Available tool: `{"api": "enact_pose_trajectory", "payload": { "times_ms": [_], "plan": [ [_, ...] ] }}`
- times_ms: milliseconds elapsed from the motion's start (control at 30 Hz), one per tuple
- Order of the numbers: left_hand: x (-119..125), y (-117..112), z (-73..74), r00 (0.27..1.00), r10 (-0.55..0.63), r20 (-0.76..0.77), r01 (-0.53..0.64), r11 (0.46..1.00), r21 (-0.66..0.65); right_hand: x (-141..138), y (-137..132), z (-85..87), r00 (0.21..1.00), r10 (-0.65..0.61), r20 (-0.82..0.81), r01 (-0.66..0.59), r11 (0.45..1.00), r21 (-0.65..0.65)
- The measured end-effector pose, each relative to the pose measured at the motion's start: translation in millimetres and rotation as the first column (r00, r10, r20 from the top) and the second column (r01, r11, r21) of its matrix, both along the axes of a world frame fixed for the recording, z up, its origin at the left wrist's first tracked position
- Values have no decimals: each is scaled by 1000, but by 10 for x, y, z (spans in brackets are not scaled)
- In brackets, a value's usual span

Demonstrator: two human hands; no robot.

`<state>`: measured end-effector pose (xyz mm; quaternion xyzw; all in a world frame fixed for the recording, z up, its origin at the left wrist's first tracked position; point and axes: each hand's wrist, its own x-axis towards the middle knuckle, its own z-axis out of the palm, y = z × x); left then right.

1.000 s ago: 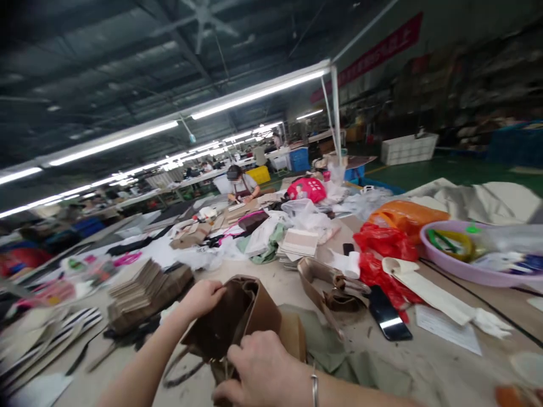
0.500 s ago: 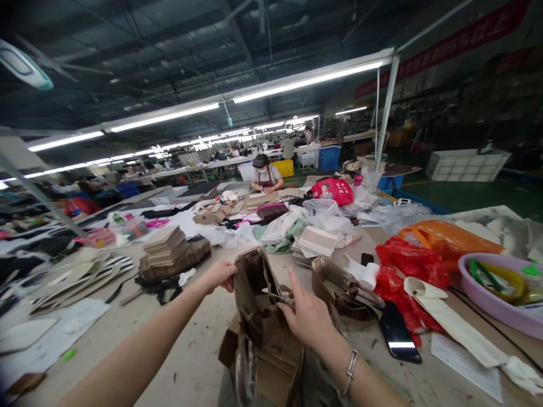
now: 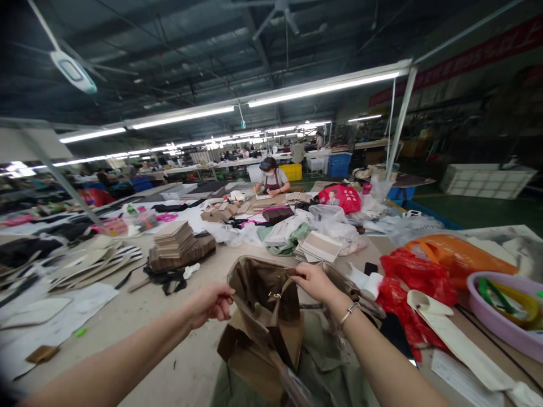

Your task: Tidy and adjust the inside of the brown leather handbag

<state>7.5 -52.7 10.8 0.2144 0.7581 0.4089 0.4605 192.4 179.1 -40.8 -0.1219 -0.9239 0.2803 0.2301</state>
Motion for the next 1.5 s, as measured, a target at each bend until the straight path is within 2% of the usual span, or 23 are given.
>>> {"api": "enact_pose_trajectory", "payload": {
  "times_ms": [33, 100, 167, 200, 233, 267, 333, 367, 400, 467, 600, 733, 933, 1067, 1133, 1300, 1500],
  "plan": [
    [77, -89, -20, 999, 8, 53, -7, 1000, -13, 1, -21, -20, 1000, 21, 14, -21, 1000, -16],
    [199, -244, -20, 993, -71, 94, 75, 996, -47, 15, -93, -75, 999, 29, 29, -28, 999, -27],
    [270, -340, 59, 966, -257, 11, 257, 962, -95, 44, -170, -120, 1000, 14, 27, -14, 1000, -17],
    [290, -357, 124, 934, -344, -99, 333, 936, -117, 60, -203, -133, 1000, 11, 25, -11, 1000, -7],
    [301, -350, 198, 878, -401, -262, 379, 916, -131, 75, -230, -141, 1000, 13, 25, -13, 1000, 0],
    [305, -320, 270, 785, -417, -459, 405, 905, -130, 87, -250, -144, 1000, 13, 23, -13, 1000, 2],
    [298, -198, 370, 499, -331, -801, 446, 891, -90, 98, -276, -149, 1000, -8, 9, 8, 1000, -14],
    [287, -115, 384, 372, -280, -885, 482, 873, -73, 99, -284, -153, 1000, -22, -3, 22, 999, -32],
    [273, -25, 373, 284, -240, -928, 517, 853, -62, 98, -291, -160, 999, -31, -19, 30, 998, -54],
    [240, 153, 285, 196, -209, -958, 557, 828, -66, 96, -302, -176, 998, -30, -49, 26, 996, -87],
    [181, 399, 38, 103, -213, -972, 551, 825, -123, 108, -326, -194, 999, -19, -49, 14, 996, -85],
    [139, 463, -80, 61, -215, -975, 523, 838, -152, 107, -340, -200, 1000, -15, -16, 13, 995, -97],
    [76, 431, -115, 64, -246, -967, 496, 849, -183, 68, -312, -241, 999, 20, -44, -25, 993, -113],
    [51, 431, -138, 126, -260, -957, 504, 848, -165, 90, -282, -189, 987, 125, -104, -143, 971, -192],
    [46, 439, -137, 166, -289, -943, 523, 836, -164, 86, -286, -144, 985, 128, -116, -150, 968, -203],
    [44, 460, -109, 182, -335, -924, 517, 833, -200, -34, -371, -91, 993, 54, -108, -69, 988, -138],
    [21, 451, -135, 182, -337, -924, 483, 849, -215, -149, -429, -50, 995, 41, -92, -45, 998, -44]
  ]
}}
